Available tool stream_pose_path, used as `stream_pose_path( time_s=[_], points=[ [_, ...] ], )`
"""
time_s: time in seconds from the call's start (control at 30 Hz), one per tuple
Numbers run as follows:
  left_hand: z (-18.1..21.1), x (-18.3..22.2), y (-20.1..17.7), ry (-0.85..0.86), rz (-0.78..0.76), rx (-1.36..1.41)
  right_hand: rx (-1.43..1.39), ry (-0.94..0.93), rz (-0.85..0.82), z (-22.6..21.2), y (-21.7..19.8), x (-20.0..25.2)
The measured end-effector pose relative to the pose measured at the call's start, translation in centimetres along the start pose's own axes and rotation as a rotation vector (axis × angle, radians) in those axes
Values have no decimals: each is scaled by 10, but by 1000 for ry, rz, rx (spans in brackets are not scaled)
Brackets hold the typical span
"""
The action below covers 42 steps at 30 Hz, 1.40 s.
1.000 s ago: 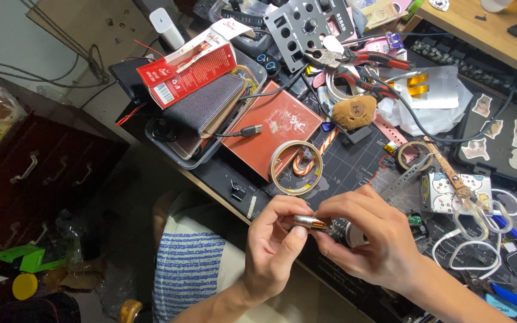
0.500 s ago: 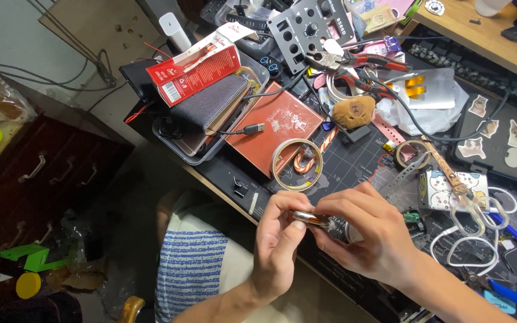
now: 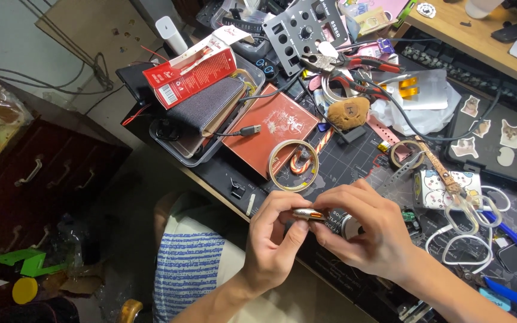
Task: Assembling a small electronic device by fitting a battery into a frame and manipulating wires.
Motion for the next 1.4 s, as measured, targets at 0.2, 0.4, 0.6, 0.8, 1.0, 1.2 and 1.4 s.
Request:
stream_pose_path(
  time_s=[0.2, 0.4, 0.6, 0.8, 1.0, 1.2, 1.4],
  points=[
    [12, -6, -2, 85, -40, -111, -15, -5, -4, -2, -1, 0],
    [12, -5, -2, 102, -43, -168, -20, -1, -10, -2, -1, 0],
    [-16, 2, -4, -117, 0, 4, -41, 283, -60, 15, 5, -4],
    [-51, 15, -9, -405, 106, 247, -149, 598, -214, 34, 5, -11],
    [-43, 3, -15, -372, 48, 170, -181, 533, -253, 46, 7, -10],
    [-45, 4, -18, -382, 44, 212, -185, 390, -297, 30, 8, -17],
    [-41, 2, -14, -342, 16, 227, -172, 384, -249, 32, 8, -16]
  ],
)
Point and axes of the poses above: each hand's wrist, its own x-axis away from the middle knuckle, its own y-axis out of the palm, z = x × y, the point moved 6 cm from there along -x, towards the middle knuckle, and after that the axes turned 12 degrees about y, right-handed, at the moved point
